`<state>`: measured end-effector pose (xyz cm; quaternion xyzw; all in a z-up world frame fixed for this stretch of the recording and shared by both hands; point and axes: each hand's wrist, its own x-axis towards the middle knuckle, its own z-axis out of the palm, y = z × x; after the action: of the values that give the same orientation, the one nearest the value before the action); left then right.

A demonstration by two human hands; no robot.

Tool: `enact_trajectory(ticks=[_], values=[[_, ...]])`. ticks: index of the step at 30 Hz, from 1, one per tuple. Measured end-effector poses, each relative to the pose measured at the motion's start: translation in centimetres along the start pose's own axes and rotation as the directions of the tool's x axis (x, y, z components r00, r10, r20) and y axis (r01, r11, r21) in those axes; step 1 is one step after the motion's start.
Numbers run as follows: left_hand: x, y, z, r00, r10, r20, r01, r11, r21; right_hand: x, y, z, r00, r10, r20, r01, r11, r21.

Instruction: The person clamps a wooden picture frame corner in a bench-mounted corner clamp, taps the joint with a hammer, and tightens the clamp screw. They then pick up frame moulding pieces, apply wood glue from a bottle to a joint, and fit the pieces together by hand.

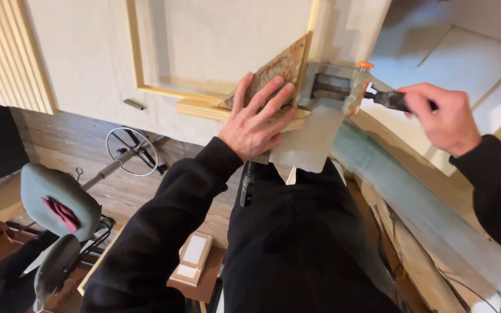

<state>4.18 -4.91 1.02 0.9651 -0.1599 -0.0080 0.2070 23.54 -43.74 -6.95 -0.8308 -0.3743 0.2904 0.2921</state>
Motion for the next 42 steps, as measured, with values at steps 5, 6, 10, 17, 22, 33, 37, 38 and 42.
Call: enact_trajectory(ticks=[5,6,10,17,22,33,37,38,42], values=[[0.2,0.1,0.2,1.000,0.008,-0.027,-0.009,1.000,-0.017,1.0,-4.2,-2.7,0.995,0.012,0.100,-0.020,0.996,0.085],[0.4,-0.1,0.2,0.999,0.009,-0.039,-0.009,1.000,-0.007,1.5,-5.0,-3.3,0.996,0.002,0.094,-0.009,0.997,0.076],[-0.2,0.2,0.0,1.000,-0.027,-0.006,0.027,0.999,-0.019,1.0,-4.6,-2.2,0.982,-0.167,-0.084,0.149,0.972,-0.183],[0.2,0.0,0.1,1.000,-0.014,-0.010,0.014,1.000,0.008,1.3,-2.9,-2.3,0.993,-0.103,-0.057,0.104,0.995,0.011],[-0.2,0.3,0.1,1.000,-0.015,-0.006,0.015,1.000,0.009,1.8,-4.1,-2.0,0.991,-0.099,-0.087,0.101,0.995,0.018],[-0.2,0.3,0.0,0.999,-0.044,-0.006,0.044,0.999,0.015,1.1,-1.4,-0.4,0.996,-0.056,-0.074,0.065,0.990,0.126],[-0.1,0.5,-0.1,1.000,-0.007,-0.003,0.007,1.000,0.007,1.7,-2.1,-0.9,0.911,0.353,0.215,-0.413,0.806,0.424],[0.4,0.1,-0.2,1.000,-0.018,-0.005,0.018,1.000,-0.001,2.9,-2.8,-1.9,0.836,0.445,0.322,-0.548,0.719,0.428],[0.1,0.5,-0.1,0.999,-0.045,-0.022,0.045,0.999,0.010,2.6,-6.8,-3.9,0.969,0.211,0.130,-0.232,0.957,0.175]])
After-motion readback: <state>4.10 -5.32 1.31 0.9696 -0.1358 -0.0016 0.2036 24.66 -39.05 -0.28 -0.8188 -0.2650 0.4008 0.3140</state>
